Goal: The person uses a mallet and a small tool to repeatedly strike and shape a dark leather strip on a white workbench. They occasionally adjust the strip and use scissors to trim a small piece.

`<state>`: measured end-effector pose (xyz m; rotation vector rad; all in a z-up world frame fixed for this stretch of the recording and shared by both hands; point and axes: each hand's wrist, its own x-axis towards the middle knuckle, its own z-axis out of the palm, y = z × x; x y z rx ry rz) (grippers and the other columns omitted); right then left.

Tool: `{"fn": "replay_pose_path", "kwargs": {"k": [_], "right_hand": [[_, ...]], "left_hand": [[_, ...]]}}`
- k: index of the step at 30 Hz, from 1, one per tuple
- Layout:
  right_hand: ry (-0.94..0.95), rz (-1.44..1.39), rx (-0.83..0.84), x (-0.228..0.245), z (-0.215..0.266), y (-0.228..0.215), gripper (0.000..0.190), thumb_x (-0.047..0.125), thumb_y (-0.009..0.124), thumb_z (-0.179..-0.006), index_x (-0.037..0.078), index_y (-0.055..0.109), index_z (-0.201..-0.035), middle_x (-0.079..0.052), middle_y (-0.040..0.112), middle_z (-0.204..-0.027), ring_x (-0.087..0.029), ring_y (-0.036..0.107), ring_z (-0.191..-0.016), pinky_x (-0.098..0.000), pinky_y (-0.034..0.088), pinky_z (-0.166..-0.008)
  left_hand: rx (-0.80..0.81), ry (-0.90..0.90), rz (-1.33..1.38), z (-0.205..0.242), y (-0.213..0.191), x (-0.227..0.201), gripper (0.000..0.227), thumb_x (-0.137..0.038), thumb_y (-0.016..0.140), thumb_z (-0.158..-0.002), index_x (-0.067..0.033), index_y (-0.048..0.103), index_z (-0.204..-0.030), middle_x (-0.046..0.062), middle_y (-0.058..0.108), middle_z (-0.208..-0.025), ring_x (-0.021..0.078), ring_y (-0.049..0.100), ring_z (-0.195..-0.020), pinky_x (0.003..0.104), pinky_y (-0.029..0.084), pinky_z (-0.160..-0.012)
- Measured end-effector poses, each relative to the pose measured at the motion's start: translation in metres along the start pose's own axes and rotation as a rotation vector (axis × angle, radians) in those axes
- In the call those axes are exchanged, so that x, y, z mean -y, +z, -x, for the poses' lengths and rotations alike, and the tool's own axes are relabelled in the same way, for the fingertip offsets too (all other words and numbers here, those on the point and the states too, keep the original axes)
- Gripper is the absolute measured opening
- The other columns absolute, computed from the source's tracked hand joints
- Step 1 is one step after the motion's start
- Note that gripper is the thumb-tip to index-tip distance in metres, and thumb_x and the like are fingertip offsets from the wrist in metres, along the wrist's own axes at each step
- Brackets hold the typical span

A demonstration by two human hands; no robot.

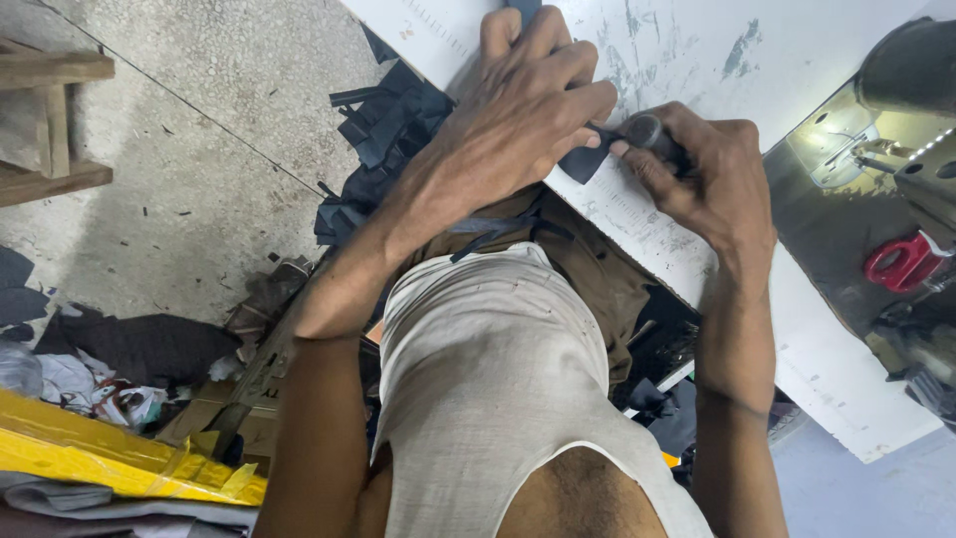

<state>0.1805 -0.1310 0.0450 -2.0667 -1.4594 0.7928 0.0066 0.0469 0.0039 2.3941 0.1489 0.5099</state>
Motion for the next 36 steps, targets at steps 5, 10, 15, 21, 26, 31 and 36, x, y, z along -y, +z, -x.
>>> {"fn": "replay_pose_path", "kwargs": {"k": [5, 10, 15, 21, 26, 31, 36], "right_hand": [[0.379, -0.089, 0.016, 0.002, -0.004, 0.002, 0.02, 0.02, 0.08, -0.096, 0.004, 0.074, -0.106, -0.006, 0.047, -0.058, -0.012, 0.04, -0.05, -0.0316, 0.028, -0.046], [0.384, -0.137, -0.105, 0.008, -0.016, -0.003, 0.03, 0.023, 0.084, -0.096, 0.003, 0.069, -0.111, 0.002, 0.06, -0.074, -0.006, 0.053, -0.062, -0.0248, 0.04, -0.052], [0.184, -0.069, -0.269, 0.009, 0.005, -0.019, 0.02, 0.021, 0.062, -0.111, 0.0, 0.064, -0.113, -0.012, 0.064, -0.081, -0.021, 0.058, -0.069, -0.0347, 0.044, -0.064], [-0.34, -0.473, -0.498, -0.01, 0.004, 0.023, 0.021, 0.023, 0.055, -0.106, 0.002, 0.056, -0.106, -0.022, 0.07, -0.099, -0.033, 0.073, -0.108, -0.051, 0.059, -0.104], [-0.278, -0.42, -0.606, -0.001, 0.004, 0.032, 0.005, 0.008, 0.056, -0.112, 0.003, 0.054, -0.114, -0.017, 0.07, -0.109, -0.03, 0.073, -0.109, -0.049, 0.056, -0.114], [-0.132, -0.529, -0.443, 0.006, -0.003, 0.03, 0.011, 0.01, 0.058, -0.118, 0.001, 0.052, -0.117, -0.014, 0.069, -0.112, -0.025, 0.072, -0.113, -0.0448, 0.058, -0.113], [0.215, -0.184, -0.665, -0.028, -0.021, 0.009, 0.012, 0.008, 0.062, -0.11, -0.003, 0.065, -0.106, -0.018, 0.066, -0.091, -0.033, 0.054, -0.082, -0.0528, 0.039, -0.083]], "left_hand": [[-0.011, 0.0, -0.069, -0.014, 0.008, 0.005, 0.026, -0.031, 0.084, -0.092, -0.01, 0.073, -0.101, 0.003, 0.062, -0.101, 0.0249, 0.051, -0.111, 0.055, 0.031, -0.102], [-0.002, -0.066, -0.119, -0.025, 0.018, 0.009, 0.03, -0.028, 0.085, -0.089, -0.0055, 0.072, -0.103, 0.009, 0.063, -0.103, 0.0297, 0.054, -0.111, 0.056, 0.033, -0.098], [0.023, -0.089, -0.143, -0.024, 0.023, 0.009, 0.033, -0.029, 0.088, -0.086, -0.0054, 0.07, -0.101, 0.012, 0.064, -0.107, 0.0311, 0.053, -0.113, 0.057, 0.033, -0.098], [-0.029, -0.063, -0.163, -0.024, 0.026, 0.014, 0.033, -0.028, 0.089, -0.084, -0.0078, 0.069, -0.1, 0.01, 0.063, -0.108, 0.0304, 0.051, -0.116, 0.058, 0.031, -0.101], [0.014, -0.094, -0.105, -0.021, 0.024, 0.014, 0.032, -0.028, 0.089, -0.084, -0.0087, 0.069, -0.1, 0.009, 0.061, -0.105, 0.0302, 0.051, -0.114, 0.057, 0.03, -0.102], [0.093, -0.101, -0.09, -0.032, 0.01, 0.007, 0.036, -0.029, 0.089, -0.084, -0.0064, 0.07, -0.104, 0.01, 0.062, -0.107, 0.0315, 0.05, -0.113, 0.056, 0.029, -0.098], [-0.093, 0.023, -0.219, -0.044, 0.003, 0.005, 0.023, -0.017, 0.079, -0.094, -0.007, 0.071, -0.114, 0.006, 0.063, -0.107, 0.0239, 0.054, -0.106, 0.047, 0.039, -0.09]]}}
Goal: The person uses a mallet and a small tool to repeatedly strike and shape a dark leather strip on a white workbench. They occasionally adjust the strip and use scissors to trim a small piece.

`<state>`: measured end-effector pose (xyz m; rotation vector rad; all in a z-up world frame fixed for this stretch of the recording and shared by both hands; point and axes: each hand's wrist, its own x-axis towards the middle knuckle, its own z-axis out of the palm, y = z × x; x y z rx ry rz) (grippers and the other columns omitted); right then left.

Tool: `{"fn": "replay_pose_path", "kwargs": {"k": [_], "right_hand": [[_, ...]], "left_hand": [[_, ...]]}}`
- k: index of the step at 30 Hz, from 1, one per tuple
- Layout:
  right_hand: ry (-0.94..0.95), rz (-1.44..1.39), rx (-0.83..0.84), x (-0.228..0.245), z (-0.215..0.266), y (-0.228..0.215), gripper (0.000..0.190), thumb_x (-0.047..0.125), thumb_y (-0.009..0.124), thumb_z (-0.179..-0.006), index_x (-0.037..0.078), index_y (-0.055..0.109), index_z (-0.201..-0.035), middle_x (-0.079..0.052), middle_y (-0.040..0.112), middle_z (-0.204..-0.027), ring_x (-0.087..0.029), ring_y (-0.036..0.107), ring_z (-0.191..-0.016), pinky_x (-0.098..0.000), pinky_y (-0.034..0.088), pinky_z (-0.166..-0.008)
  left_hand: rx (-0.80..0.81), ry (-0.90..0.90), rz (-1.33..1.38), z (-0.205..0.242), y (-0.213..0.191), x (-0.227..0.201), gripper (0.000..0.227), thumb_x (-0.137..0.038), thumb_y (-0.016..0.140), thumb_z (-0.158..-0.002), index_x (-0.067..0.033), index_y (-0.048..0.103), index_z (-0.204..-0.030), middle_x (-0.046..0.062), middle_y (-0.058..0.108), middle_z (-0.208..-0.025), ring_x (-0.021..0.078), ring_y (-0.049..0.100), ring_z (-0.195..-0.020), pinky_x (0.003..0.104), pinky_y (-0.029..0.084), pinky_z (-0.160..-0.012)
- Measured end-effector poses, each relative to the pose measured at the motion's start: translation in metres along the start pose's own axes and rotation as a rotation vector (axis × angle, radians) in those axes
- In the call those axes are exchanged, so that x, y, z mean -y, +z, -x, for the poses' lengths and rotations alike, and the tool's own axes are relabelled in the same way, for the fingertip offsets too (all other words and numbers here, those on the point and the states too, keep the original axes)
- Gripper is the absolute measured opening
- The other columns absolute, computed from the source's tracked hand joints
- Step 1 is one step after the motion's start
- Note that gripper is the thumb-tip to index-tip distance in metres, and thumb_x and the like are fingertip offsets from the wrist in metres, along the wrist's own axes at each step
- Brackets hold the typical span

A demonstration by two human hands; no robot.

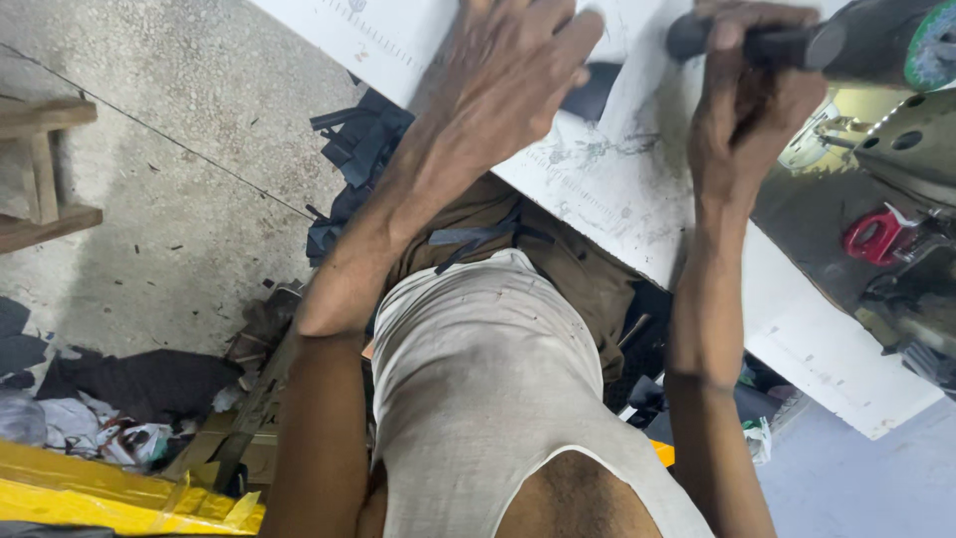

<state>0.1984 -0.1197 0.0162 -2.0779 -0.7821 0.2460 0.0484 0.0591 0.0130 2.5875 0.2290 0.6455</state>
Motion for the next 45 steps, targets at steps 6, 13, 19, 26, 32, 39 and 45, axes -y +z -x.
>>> {"fn": "replay_pose_path", "kwargs": {"k": [6, 13, 19, 26, 32, 39, 45], "right_hand": [[0.162, 0.143, -0.065, -0.014, 0.001, -0.004, 0.035, 0.024, 0.07, -0.103, -0.003, 0.058, -0.121, -0.022, 0.056, -0.114, -0.036, 0.05, -0.102, -0.0507, 0.041, -0.093], [0.029, 0.202, -0.017, 0.005, 0.089, -0.004, 0.043, 0.031, 0.072, -0.111, 0.013, 0.063, -0.148, -0.012, 0.06, -0.139, -0.027, 0.049, -0.134, -0.0471, 0.041, -0.12], [-0.023, 0.283, -0.072, 0.014, 0.089, 0.014, 0.031, 0.028, 0.087, -0.097, 0.01, 0.076, -0.119, -0.009, 0.063, -0.123, -0.033, 0.045, -0.136, -0.0497, 0.029, -0.119], [-0.095, 0.102, 0.015, 0.028, 0.088, 0.001, 0.017, 0.015, 0.085, -0.101, 0.005, 0.072, -0.107, -0.007, 0.067, -0.122, -0.029, 0.05, -0.133, -0.0451, 0.036, -0.116], [-0.123, 0.034, 0.075, 0.039, 0.114, -0.028, 0.018, 0.009, 0.085, -0.097, 0.002, 0.07, -0.105, -0.009, 0.065, -0.113, -0.027, 0.059, -0.121, -0.0399, 0.048, -0.107], [-0.009, 0.314, -0.391, -0.081, 0.14, -0.094, 0.032, 0.032, 0.062, -0.11, 0.001, 0.062, -0.119, -0.02, 0.06, -0.121, -0.034, 0.063, -0.117, -0.0493, 0.056, -0.107], [0.092, 0.839, -0.422, -0.188, 0.146, -0.177, 0.06, 0.037, 0.056, -0.118, -0.011, 0.038, -0.148, -0.035, 0.043, -0.148, -0.048, 0.047, -0.138, -0.0518, 0.042, -0.12]], "left_hand": [[-0.311, 0.338, -0.303, 0.014, 0.012, -0.011, 0.007, -0.01, 0.07, -0.1, -0.0071, 0.071, -0.105, 0.002, 0.059, -0.109, 0.0184, 0.055, -0.104, 0.036, 0.045, -0.086], [-0.004, 0.12, -0.239, 0.059, 0.026, -0.045, 0.008, -0.007, 0.072, -0.088, -0.0019, 0.071, -0.094, 0.009, 0.062, -0.106, 0.0207, 0.055, -0.094, 0.035, 0.043, -0.076], [-0.002, 0.006, -0.216, 0.058, 0.027, -0.054, 0.015, -0.004, 0.073, -0.095, 0.0016, 0.075, -0.109, 0.006, 0.059, -0.098, 0.0186, 0.053, -0.09, 0.034, 0.041, -0.072], [-0.003, -0.461, 0.5, 0.073, 0.011, -0.085, 0.022, -0.019, 0.071, -0.101, -0.0044, 0.071, -0.118, 0.003, 0.065, -0.089, 0.0178, 0.064, -0.079, 0.032, 0.052, -0.065], [0.006, -0.977, 1.827, 0.074, 0.031, -0.084, 0.022, -0.024, 0.069, -0.101, -0.0028, 0.066, -0.106, 0.009, 0.069, -0.095, 0.0206, 0.078, -0.091, 0.039, 0.066, -0.071], [-0.386, -0.982, 1.768, 0.072, 0.046, -0.096, 0.022, -0.017, 0.073, -0.1, 0.0015, 0.067, -0.109, 0.015, 0.073, -0.097, 0.0262, 0.078, -0.091, 0.043, 0.066, -0.081], [-0.551, -0.823, 1.801, 0.065, 0.055, -0.082, 0.023, -0.012, 0.075, -0.103, -0.0006, 0.062, -0.118, 0.014, 0.072, -0.104, 0.024, 0.075, -0.098, 0.045, 0.062, -0.095]]}}
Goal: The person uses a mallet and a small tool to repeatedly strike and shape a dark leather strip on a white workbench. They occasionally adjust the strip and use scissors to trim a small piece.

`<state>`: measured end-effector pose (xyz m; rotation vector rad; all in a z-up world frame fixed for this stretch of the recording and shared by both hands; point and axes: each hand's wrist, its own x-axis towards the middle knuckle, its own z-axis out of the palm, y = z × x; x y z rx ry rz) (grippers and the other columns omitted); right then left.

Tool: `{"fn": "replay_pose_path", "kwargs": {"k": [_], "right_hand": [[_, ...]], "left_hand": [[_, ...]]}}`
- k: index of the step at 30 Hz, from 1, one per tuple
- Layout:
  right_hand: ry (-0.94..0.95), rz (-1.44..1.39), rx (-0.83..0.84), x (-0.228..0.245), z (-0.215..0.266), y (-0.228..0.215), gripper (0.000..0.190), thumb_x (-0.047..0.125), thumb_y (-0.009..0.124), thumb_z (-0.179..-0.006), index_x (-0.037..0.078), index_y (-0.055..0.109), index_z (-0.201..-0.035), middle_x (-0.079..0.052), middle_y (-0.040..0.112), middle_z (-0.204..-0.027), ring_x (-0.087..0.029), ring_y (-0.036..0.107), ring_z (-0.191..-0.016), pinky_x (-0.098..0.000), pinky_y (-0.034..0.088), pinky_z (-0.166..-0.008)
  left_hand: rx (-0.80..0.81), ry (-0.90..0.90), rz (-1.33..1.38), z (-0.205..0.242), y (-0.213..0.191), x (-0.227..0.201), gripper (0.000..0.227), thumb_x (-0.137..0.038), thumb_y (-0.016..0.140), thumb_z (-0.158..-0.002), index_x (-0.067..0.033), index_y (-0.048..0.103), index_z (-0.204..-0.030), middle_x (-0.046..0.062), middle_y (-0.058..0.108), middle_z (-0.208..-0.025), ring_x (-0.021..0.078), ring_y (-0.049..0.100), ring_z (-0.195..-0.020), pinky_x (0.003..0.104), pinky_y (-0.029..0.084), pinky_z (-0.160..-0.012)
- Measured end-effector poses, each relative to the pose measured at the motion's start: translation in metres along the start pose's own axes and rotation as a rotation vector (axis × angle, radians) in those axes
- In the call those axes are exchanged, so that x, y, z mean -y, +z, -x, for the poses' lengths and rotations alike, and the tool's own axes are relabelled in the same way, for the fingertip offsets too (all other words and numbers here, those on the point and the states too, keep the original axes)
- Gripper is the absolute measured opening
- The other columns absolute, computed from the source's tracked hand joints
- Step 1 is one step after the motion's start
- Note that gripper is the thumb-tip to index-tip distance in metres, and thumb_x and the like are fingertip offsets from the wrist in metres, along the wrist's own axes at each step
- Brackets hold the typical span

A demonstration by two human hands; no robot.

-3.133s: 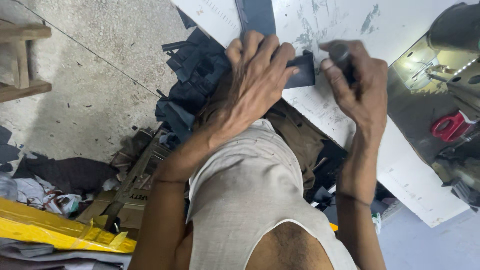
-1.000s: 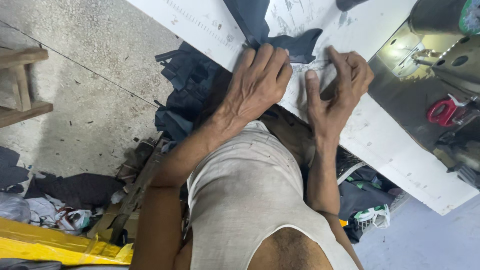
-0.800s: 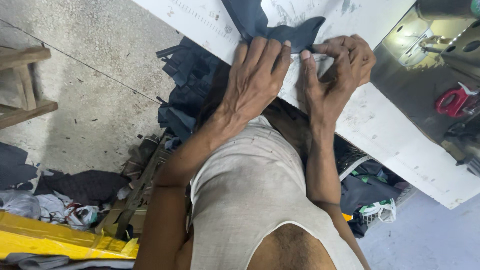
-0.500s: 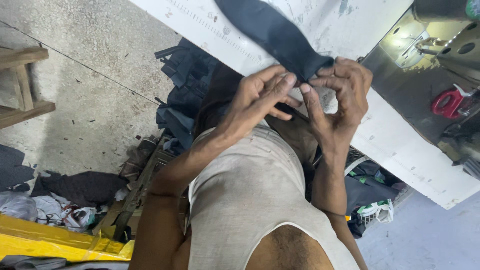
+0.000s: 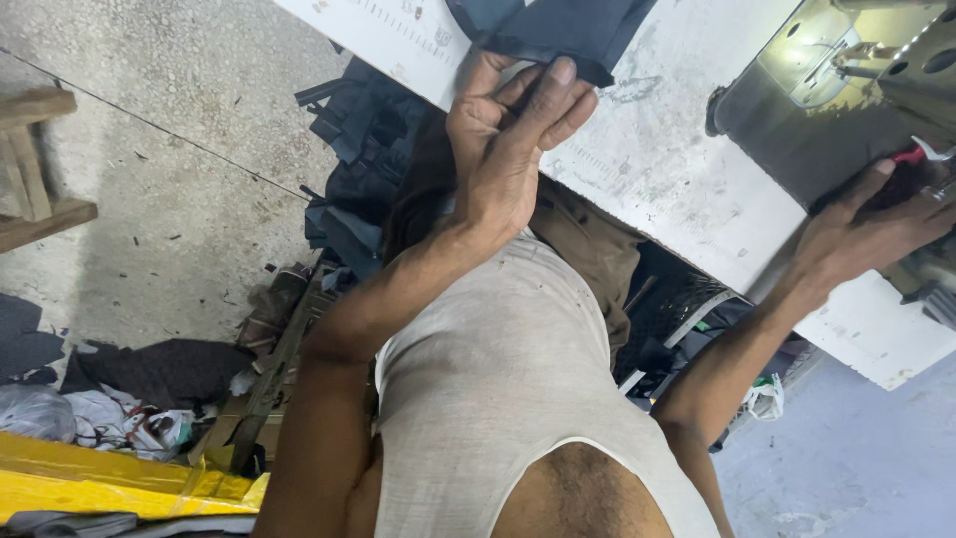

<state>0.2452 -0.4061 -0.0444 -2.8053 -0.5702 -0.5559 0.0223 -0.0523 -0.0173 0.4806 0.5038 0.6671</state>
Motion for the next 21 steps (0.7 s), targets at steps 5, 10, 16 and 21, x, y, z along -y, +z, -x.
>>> {"fn": "replay_pose_path", "kwargs": {"k": [5, 10, 16, 21], "right_hand": [[0.319, -0.112, 0.163, -0.016, -0.017, -0.016, 0.046, 0.034, 0.072, -0.107, -0.008, 0.06, -0.121, -0.028, 0.066, -0.121, -0.04, 0.065, -0.112, -0.0456, 0.049, -0.101], [0.19, -0.007, 0.542, -0.011, -0.03, -0.063, 0.026, 0.006, 0.079, -0.095, -0.008, 0.07, -0.115, -0.019, 0.073, -0.104, -0.028, 0.07, -0.089, -0.0412, 0.054, -0.08], [0.755, -0.614, 0.953, 0.055, 0.036, -0.119, 0.016, 0.018, 0.079, -0.088, 0.007, 0.073, -0.098, -0.007, 0.07, -0.08, -0.014, 0.064, -0.066, -0.0275, 0.05, -0.059], [0.199, -0.26, 0.689, 0.125, 0.104, -0.113, 0.048, 0.049, 0.085, -0.084, 0.005, 0.064, -0.082, -0.004, 0.059, -0.065, -0.017, 0.052, -0.055, -0.0321, 0.044, -0.056]], "left_hand": [[0.021, -0.025, -0.041, -0.003, 0.003, 0.001, 0.025, -0.019, 0.073, -0.103, -0.0024, 0.062, -0.118, 0.016, 0.073, -0.111, 0.0298, 0.077, -0.106, 0.046, 0.062, -0.094], [-0.002, -0.045, -0.088, -0.007, 0.009, 0.0, 0.033, -0.028, 0.075, -0.099, -0.0052, 0.062, -0.119, 0.016, 0.072, -0.109, 0.0348, 0.075, -0.109, 0.048, 0.063, -0.092], [-0.031, -0.051, 0.005, -0.012, 0.013, -0.003, 0.033, -0.028, 0.077, -0.097, -0.0079, 0.059, -0.115, 0.014, 0.069, -0.106, 0.0361, 0.075, -0.106, 0.052, 0.066, -0.088], [-0.003, -0.031, 0.04, -0.015, 0.015, 0.001, 0.029, -0.027, 0.076, -0.1, -0.0068, 0.059, -0.113, 0.014, 0.07, -0.108, 0.0364, 0.075, -0.109, 0.053, 0.063, -0.094]]}}
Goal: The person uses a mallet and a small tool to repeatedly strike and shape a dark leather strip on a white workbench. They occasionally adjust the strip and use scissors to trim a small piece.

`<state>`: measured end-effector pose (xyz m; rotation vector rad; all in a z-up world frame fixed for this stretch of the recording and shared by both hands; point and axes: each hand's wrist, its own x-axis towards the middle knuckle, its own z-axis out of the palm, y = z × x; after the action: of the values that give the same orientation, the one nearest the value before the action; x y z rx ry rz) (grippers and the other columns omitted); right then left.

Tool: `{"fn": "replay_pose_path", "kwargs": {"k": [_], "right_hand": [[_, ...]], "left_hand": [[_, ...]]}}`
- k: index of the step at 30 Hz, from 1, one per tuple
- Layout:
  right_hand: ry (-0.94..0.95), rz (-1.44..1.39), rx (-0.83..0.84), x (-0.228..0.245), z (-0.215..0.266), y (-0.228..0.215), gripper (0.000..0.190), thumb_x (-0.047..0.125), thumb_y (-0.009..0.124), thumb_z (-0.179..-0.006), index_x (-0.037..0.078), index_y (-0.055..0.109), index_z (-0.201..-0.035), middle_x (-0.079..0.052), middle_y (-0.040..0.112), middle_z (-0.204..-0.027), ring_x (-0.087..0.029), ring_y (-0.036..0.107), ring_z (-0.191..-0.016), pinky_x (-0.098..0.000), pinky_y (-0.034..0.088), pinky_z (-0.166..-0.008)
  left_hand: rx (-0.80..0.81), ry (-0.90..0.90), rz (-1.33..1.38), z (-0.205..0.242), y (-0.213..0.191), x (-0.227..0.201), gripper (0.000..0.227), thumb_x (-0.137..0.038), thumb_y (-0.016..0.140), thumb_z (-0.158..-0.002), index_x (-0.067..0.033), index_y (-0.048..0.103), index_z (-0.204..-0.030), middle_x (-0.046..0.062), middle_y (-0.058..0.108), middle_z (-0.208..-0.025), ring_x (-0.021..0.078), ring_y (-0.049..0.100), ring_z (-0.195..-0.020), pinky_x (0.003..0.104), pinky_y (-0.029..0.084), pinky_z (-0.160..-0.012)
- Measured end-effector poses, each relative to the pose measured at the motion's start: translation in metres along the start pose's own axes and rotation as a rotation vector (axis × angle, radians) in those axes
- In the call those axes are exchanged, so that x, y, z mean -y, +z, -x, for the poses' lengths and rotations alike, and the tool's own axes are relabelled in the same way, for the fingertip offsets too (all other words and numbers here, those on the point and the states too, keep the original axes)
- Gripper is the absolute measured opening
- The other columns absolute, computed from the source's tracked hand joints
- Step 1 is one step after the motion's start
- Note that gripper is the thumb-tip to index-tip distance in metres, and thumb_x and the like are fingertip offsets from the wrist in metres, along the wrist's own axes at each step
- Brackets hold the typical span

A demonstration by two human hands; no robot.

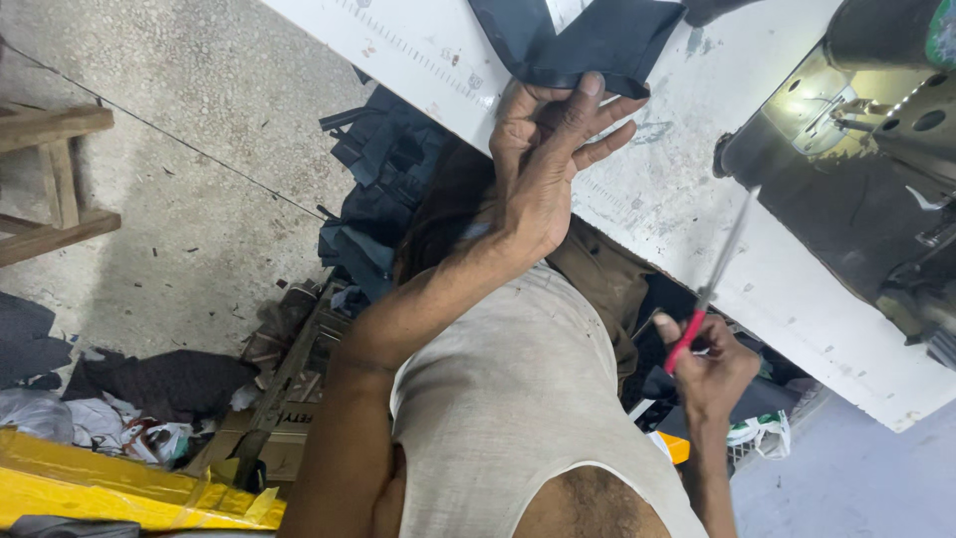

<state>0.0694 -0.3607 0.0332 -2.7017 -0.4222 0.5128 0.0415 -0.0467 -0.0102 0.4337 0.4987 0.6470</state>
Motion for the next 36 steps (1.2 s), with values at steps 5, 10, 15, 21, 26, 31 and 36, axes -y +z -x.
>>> {"fn": "replay_pose_path", "kwargs": {"k": [5, 10, 15, 21, 26, 31, 36], "right_hand": [[-0.447, 0.386, -0.255, 0.045, -0.026, 0.014, 0.065, 0.064, 0.091, -0.079, 0.007, 0.06, -0.083, -0.005, 0.051, -0.067, -0.021, 0.047, -0.061, -0.0383, 0.04, -0.063], [-0.568, 0.382, -0.313, 0.077, -0.068, 0.01, 0.059, 0.059, 0.089, -0.086, 0.008, 0.058, -0.085, -0.001, 0.056, -0.075, -0.02, 0.052, -0.067, -0.0351, 0.041, -0.068], [-0.634, 0.434, -0.348, 0.079, -0.084, 0.012, 0.054, 0.053, 0.091, -0.091, 0.009, 0.06, -0.085, -0.002, 0.056, -0.077, -0.022, 0.053, -0.07, -0.0381, 0.038, -0.07], [-0.628, 0.407, -0.326, 0.067, -0.084, 0.022, 0.045, 0.049, 0.077, -0.095, 0.008, 0.06, -0.089, -0.006, 0.059, -0.079, -0.024, 0.056, -0.07, -0.0384, 0.039, -0.069], [-0.592, 0.411, -0.317, 0.068, -0.081, 0.022, 0.042, 0.046, 0.077, -0.094, 0.008, 0.061, -0.09, -0.006, 0.06, -0.078, -0.025, 0.057, -0.07, -0.0377, 0.04, -0.068], [-0.589, 0.37, -0.282, 0.077, -0.077, 0.021, 0.043, 0.045, 0.082, -0.091, 0.006, 0.065, -0.096, -0.005, 0.06, -0.074, -0.025, 0.056, -0.065, -0.0394, 0.042, -0.069], [-0.568, 0.403, -0.273, 0.088, -0.08, 0.016, 0.039, 0.041, 0.086, -0.09, 0.007, 0.067, -0.094, -0.003, 0.06, -0.069, -0.021, 0.054, -0.06, -0.0355, 0.041, -0.063]], "left_hand": [[-0.016, -0.021, -0.031, 0.007, 0.0, 0.009, 0.027, -0.026, 0.075, -0.099, -0.0094, 0.059, -0.112, 0.014, 0.072, -0.111, 0.032, 0.074, -0.11, 0.052, 0.063, -0.101], [-0.049, -0.011, -0.071, 0.01, 0.001, 0.017, 0.024, -0.024, 0.076, -0.099, -0.0098, 0.06, -0.11, 0.013, 0.074, -0.102, 0.0298, 0.075, -0.107, 0.051, 0.062, -0.104], [-0.053, 0.033, -0.034, 0.004, 0.0, 0.022, 0.023, -0.021, 0.077, -0.099, -0.0077, 0.06, -0.108, 0.016, 0.075, -0.105, 0.0325, 0.075, -0.107, 0.053, 0.062, -0.102], [-0.063, 0.002, -0.016, 0.008, 0.003, 0.023, 0.026, -0.023, 0.076, -0.1, -0.0061, 0.06, -0.113, 0.019, 0.074, -0.109, 0.0355, 0.073, -0.112, 0.055, 0.059, -0.106], [-0.023, -0.007, 0.033, 0.008, 0.007, 0.023, 0.031, -0.026, 0.076, -0.103, -0.0033, 0.057, -0.113, 0.024, 0.071, -0.112, 0.0376, 0.07, -0.117, 0.055, 0.052, -0.118], [-0.075, -0.103, 0.046, 0.01, 0.006, 0.022, 0.043, -0.033, 0.075, -0.099, -0.0011, 0.054, -0.119, 0.029, 0.069, -0.119, 0.0422, 0.069, -0.119, 0.058, 0.042, -0.121], [-0.06, -0.133, -0.02, 0.009, 0.003, 0.017, 0.049, -0.037, 0.075, -0.097, 0.0, 0.052, -0.12, 0.031, 0.068, -0.122, 0.043, 0.068, -0.121, 0.059, 0.039, -0.122]]}}
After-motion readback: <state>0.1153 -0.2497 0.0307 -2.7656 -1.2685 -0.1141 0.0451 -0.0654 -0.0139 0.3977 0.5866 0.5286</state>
